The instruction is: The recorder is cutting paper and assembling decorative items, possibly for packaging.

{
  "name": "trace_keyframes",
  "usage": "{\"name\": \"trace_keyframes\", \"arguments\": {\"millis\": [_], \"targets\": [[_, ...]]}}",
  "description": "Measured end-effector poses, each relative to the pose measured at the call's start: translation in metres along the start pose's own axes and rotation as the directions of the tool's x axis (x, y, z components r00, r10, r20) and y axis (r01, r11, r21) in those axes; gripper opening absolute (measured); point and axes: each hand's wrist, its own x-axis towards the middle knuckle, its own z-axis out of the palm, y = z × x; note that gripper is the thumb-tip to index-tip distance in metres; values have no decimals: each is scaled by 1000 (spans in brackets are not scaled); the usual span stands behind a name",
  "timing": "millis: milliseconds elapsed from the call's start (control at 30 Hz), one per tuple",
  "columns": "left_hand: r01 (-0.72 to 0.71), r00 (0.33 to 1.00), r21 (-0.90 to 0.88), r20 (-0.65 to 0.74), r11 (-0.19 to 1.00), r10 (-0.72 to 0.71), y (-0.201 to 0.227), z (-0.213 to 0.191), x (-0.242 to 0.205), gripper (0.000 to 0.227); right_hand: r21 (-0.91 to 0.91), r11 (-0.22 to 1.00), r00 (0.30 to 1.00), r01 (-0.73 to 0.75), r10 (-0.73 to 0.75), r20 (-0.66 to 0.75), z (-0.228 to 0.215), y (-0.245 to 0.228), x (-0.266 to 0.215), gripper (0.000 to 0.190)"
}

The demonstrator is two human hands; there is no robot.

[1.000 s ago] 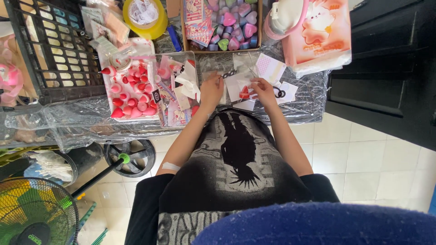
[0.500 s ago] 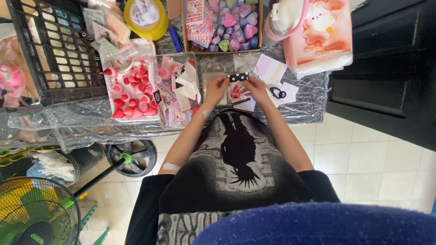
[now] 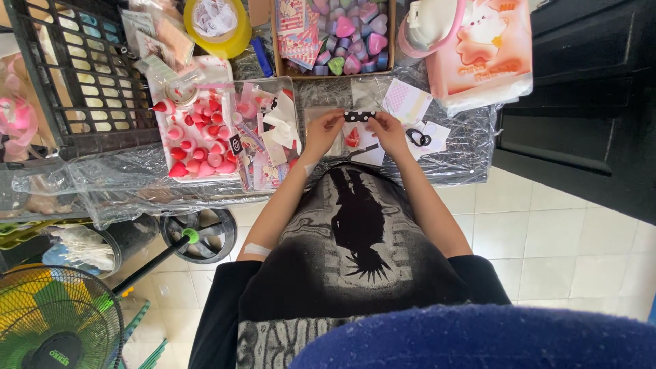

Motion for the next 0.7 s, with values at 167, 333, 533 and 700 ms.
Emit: {"name": "trace_keyframes", "arguments": {"millis": [167, 333, 533, 700], "targets": [[118, 993, -88, 7, 989, -118, -3, -3, 6, 24, 55, 998, 1000, 3, -4, 21, -1, 13, 7, 22], [109, 994, -32, -24, 994, -110, 4, -3, 9, 31, 96, 995, 999, -36, 34, 18, 2, 5, 4, 22], [184, 983, -149, 54, 972, -178, -22, -4, 13, 20, 116, 991, 998, -65, 67, -8, 4, -7, -2, 29], [243, 969, -182, 87, 953, -230, -52, -8, 14, 23, 123, 992, 999, -39, 39, 4, 4, -4, -5, 29]]}}
